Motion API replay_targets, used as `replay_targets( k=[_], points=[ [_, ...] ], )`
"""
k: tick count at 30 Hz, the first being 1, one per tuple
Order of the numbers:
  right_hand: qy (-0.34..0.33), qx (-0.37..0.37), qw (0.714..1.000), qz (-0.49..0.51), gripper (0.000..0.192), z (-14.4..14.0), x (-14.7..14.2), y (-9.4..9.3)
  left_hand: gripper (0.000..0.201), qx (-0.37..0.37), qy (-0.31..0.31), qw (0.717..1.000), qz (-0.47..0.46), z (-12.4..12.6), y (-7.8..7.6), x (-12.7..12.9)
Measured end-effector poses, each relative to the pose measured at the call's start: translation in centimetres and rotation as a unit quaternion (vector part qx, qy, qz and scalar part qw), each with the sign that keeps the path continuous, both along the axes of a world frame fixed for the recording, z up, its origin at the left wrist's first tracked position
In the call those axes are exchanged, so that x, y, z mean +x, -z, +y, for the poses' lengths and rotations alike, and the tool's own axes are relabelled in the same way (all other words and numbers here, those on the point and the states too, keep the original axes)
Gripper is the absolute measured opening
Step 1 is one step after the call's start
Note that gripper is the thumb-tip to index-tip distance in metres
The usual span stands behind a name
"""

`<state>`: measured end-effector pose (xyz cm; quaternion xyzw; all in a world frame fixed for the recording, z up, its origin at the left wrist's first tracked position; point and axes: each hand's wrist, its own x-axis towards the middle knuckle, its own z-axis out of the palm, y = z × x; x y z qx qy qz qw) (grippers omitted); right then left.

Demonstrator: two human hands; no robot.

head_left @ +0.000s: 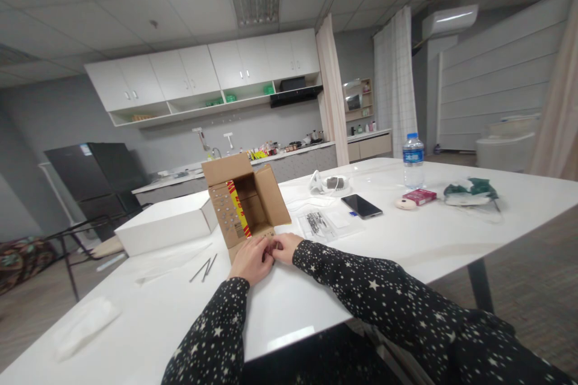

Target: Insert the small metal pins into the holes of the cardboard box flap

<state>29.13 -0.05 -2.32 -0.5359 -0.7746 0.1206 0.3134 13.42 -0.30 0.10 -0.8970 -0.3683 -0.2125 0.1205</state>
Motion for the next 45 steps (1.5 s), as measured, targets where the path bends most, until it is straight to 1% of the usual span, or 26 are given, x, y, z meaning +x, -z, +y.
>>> replay_targets(
  k=[6, 11, 17, 21, 26, 34, 45],
  points=[
    [0.013, -0.013, 1.0, -0.008, 0.021, 0.22, -0.05, 0.15, 0.007, 0.008, -0.023, 1.0, 0.004, 0.42, 0.25, -0.06],
    [0.014, -0.019, 1.0, -0.006, 0.022, 0.35, -0.08, 0.2, 0.01, 0.037, -0.052, 0.998, 0.018, 0.27, -0.11, 0.04],
    [0.014, -0.015, 1.0, -0.007, 0.022, 0.43, -0.05, 0.28, 0.014, 0.072, -0.071, 0.995, -0.003, 0.07, -0.29, 0.07],
    [0.01, -0.011, 1.0, -0.003, 0.021, 0.4, -0.02, 0.34, 0.016, 0.084, -0.065, 0.994, -0.015, 0.25, -0.23, 0.05],
    [0.013, -0.006, 1.0, -0.002, 0.02, 0.26, 0.03, 0.27, 0.022, 0.072, -0.046, 0.996, -0.038, 0.54, -0.03, -0.04],
    [0.006, -0.011, 1.0, -0.008, 0.02, 0.27, -0.02, 0.22, 0.023, 0.059, -0.047, 0.997, -0.026, 0.66, 0.01, -0.12],
    [0.014, -0.018, 1.0, -0.006, 0.021, 0.09, 0.0, -0.01, 0.021, 0.087, -0.054, 0.995, -0.01, 0.98, 0.23, -0.2]
  ],
)
